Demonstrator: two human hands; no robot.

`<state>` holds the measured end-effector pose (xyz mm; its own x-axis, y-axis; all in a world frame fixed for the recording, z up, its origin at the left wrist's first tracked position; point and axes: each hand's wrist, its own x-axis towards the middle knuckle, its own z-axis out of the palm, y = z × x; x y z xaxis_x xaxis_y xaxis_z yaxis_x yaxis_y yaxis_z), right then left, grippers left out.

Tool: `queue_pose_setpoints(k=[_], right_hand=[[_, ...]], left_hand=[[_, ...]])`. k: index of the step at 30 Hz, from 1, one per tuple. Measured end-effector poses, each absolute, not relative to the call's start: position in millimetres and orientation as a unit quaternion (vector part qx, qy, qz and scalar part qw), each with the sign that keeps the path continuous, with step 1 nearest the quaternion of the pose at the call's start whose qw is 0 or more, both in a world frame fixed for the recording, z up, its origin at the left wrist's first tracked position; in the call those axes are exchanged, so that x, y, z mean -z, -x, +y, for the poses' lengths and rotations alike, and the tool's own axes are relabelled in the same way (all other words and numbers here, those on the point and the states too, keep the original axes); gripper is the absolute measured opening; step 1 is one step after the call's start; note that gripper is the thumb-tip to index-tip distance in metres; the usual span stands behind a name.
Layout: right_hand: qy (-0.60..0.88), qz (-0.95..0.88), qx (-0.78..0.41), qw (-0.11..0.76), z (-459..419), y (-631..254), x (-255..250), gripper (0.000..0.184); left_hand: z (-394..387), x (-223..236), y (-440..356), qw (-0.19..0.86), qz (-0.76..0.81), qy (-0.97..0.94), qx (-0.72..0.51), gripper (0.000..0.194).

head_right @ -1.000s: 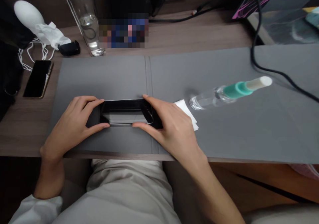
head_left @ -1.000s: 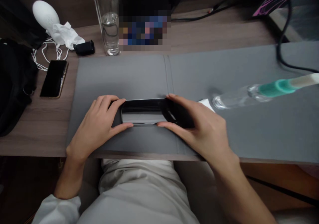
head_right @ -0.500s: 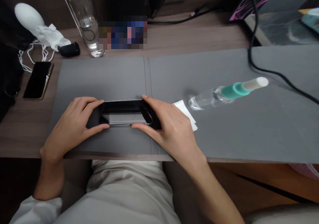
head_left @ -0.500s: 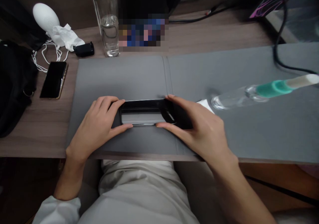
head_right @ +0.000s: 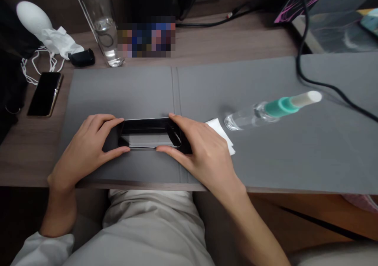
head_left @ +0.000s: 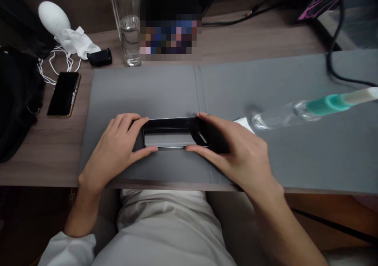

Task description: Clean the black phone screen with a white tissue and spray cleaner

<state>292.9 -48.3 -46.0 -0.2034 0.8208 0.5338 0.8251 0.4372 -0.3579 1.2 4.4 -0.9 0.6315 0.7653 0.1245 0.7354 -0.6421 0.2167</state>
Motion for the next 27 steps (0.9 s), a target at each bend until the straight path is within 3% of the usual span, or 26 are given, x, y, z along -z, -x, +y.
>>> queue_pose_setpoints(k=[27], right_hand=[[0.508,-0.796,0.005,0.33,-47.0,-296.8,46.4,0.071]], left_hand=[[5.5,3.5,0.1,0.069,0.417,-0.901,-0.1,0.074]])
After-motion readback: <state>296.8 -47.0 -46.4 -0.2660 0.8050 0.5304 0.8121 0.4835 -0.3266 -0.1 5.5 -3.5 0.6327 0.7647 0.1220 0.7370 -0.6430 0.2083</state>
